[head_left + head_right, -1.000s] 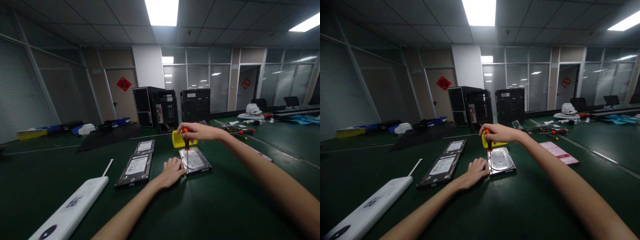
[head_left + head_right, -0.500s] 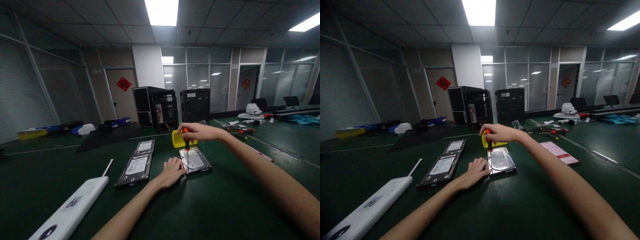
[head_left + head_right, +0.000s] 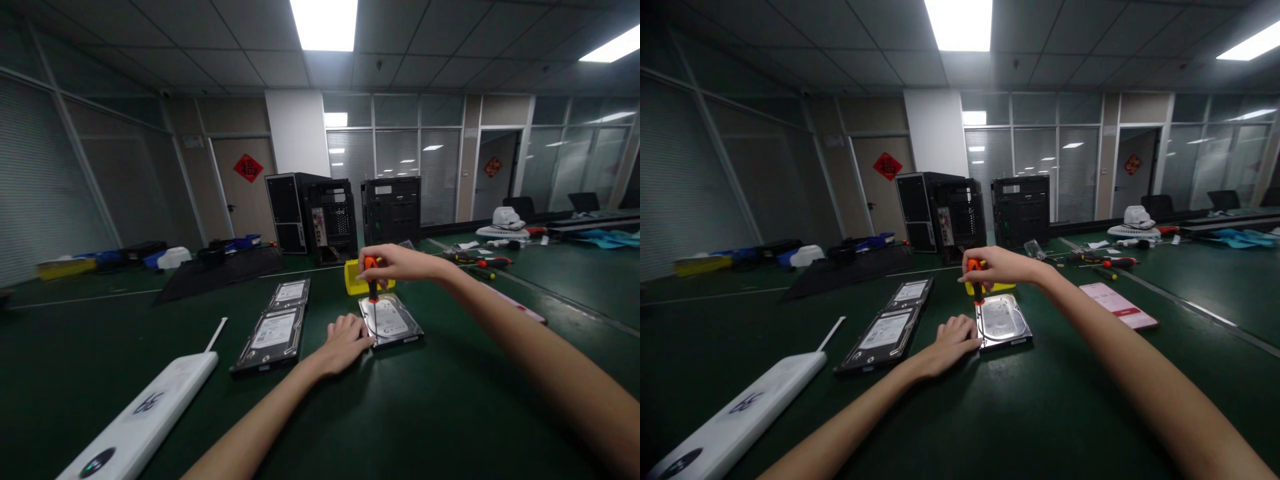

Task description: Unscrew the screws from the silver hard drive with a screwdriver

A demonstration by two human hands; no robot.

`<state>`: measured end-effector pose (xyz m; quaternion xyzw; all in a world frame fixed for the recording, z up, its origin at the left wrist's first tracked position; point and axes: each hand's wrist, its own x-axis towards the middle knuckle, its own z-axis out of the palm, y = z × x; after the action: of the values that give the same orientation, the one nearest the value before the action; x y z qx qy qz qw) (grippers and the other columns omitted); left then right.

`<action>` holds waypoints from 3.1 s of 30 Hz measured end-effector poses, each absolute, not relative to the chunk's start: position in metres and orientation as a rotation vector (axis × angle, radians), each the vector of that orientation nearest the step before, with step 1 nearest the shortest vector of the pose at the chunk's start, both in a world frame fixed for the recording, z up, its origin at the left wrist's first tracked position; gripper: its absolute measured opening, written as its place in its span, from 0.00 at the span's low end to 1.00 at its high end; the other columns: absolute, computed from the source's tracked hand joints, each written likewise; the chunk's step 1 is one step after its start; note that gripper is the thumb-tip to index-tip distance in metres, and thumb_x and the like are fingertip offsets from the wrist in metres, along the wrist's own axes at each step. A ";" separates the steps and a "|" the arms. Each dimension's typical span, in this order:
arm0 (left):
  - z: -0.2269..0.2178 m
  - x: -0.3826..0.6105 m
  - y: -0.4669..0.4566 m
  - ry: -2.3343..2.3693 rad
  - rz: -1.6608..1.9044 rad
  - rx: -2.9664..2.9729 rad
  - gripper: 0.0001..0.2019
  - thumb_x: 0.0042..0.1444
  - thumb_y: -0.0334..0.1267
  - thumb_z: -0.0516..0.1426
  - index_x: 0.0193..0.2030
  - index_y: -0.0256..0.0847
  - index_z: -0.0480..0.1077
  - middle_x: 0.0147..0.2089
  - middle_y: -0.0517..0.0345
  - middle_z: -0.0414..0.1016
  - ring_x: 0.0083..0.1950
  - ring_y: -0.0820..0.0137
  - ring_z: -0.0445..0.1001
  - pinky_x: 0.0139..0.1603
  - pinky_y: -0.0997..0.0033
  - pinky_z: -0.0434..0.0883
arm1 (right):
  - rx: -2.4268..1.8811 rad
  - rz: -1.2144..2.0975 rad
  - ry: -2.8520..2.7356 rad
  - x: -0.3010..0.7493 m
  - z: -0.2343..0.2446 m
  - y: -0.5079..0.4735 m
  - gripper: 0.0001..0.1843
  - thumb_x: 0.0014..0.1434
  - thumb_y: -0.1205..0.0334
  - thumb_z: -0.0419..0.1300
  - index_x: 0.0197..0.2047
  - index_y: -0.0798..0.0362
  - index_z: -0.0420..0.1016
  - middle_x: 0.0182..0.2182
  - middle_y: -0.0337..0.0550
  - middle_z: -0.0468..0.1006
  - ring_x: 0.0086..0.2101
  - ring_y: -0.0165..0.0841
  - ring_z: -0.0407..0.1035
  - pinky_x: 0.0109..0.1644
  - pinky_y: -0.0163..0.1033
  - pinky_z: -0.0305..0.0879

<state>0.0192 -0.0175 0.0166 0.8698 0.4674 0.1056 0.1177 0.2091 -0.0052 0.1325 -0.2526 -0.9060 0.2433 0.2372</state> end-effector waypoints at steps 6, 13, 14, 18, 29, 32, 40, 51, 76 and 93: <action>0.017 0.018 -0.020 1.353 0.326 2.606 0.12 0.57 0.47 0.44 0.33 0.42 0.61 0.38 0.60 0.60 0.43 0.65 0.58 0.44 0.62 0.55 | -0.743 0.624 -2.458 0.206 0.134 -0.009 0.15 0.49 0.54 0.59 0.34 0.56 0.64 0.30 0.42 0.73 0.25 0.26 0.69 0.27 0.32 0.66; 0.018 0.018 -0.020 1.351 0.363 2.697 0.13 0.57 0.48 0.44 0.33 0.42 0.62 0.38 0.59 0.61 0.42 0.64 0.58 0.43 0.63 0.55 | -0.763 0.578 -2.413 0.202 0.128 -0.007 0.16 0.50 0.52 0.58 0.33 0.56 0.63 0.27 0.42 0.73 0.22 0.27 0.69 0.22 0.31 0.64; 0.018 0.019 -0.020 1.354 0.363 2.697 0.14 0.57 0.48 0.44 0.33 0.42 0.62 0.38 0.59 0.61 0.43 0.64 0.58 0.43 0.63 0.55 | -0.742 0.572 -2.414 0.200 0.127 -0.007 0.16 0.50 0.52 0.57 0.33 0.56 0.63 0.26 0.41 0.73 0.22 0.27 0.69 0.23 0.31 0.64; 0.015 0.019 -0.019 1.360 0.380 2.695 0.14 0.57 0.49 0.44 0.33 0.42 0.62 0.38 0.58 0.62 0.43 0.63 0.58 0.43 0.63 0.55 | -0.665 0.440 -2.427 0.195 0.129 -0.013 0.14 0.52 0.53 0.55 0.34 0.56 0.65 0.25 0.40 0.72 0.24 0.27 0.68 0.26 0.31 0.64; 0.030 0.019 -0.022 1.246 0.550 2.675 0.08 0.55 0.44 0.48 0.39 0.45 0.62 0.42 0.61 0.63 0.45 0.66 0.58 0.47 0.64 0.54 | -0.712 0.822 -2.366 0.206 0.125 0.007 0.11 0.54 0.57 0.54 0.36 0.56 0.60 0.27 0.41 0.73 0.21 0.24 0.67 0.23 0.29 0.64; 0.032 0.020 -0.025 1.169 0.562 2.670 0.09 0.55 0.45 0.50 0.40 0.46 0.65 0.43 0.61 0.64 0.47 0.65 0.58 0.48 0.64 0.53 | -0.713 0.869 -2.372 0.208 0.126 0.008 0.10 0.55 0.60 0.53 0.37 0.57 0.61 0.29 0.42 0.73 0.21 0.23 0.66 0.24 0.29 0.64; 0.030 0.024 -0.028 1.134 0.674 2.654 0.11 0.54 0.48 0.52 0.35 0.45 0.70 0.40 0.62 0.68 0.46 0.65 0.61 0.47 0.66 0.53 | -0.625 1.007 -2.412 0.209 0.132 0.001 0.10 0.55 0.62 0.53 0.40 0.57 0.63 0.31 0.40 0.72 0.24 0.23 0.67 0.29 0.31 0.66; 0.030 0.024 -0.027 1.181 0.790 2.640 0.11 0.52 0.48 0.54 0.33 0.43 0.70 0.39 0.61 0.68 0.45 0.65 0.64 0.46 0.67 0.54 | -0.532 0.531 -2.499 0.202 0.133 -0.004 0.15 0.52 0.56 0.57 0.41 0.57 0.67 0.35 0.42 0.69 0.32 0.27 0.63 0.33 0.32 0.61; 0.034 0.025 -0.025 1.207 0.893 2.542 0.12 0.51 0.48 0.55 0.29 0.42 0.72 0.35 0.60 0.71 0.40 0.67 0.68 0.46 0.67 0.57 | -0.563 0.595 -2.407 0.201 0.130 -0.003 0.18 0.57 0.53 0.50 0.44 0.56 0.66 0.34 0.42 0.70 0.25 0.24 0.63 0.27 0.30 0.62; 0.034 0.024 -0.025 1.151 0.890 2.552 0.13 0.52 0.48 0.54 0.29 0.41 0.72 0.35 0.60 0.71 0.40 0.68 0.68 0.46 0.66 0.57 | -0.624 0.503 -2.366 0.200 0.126 -0.001 0.22 0.59 0.49 0.44 0.32 0.58 0.68 0.28 0.42 0.69 0.23 0.24 0.64 0.27 0.31 0.62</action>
<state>0.0239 -0.0248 0.0338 0.8642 0.3899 0.3013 0.1019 0.2005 -0.0011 0.1261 -0.2368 -0.8985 0.1911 0.3164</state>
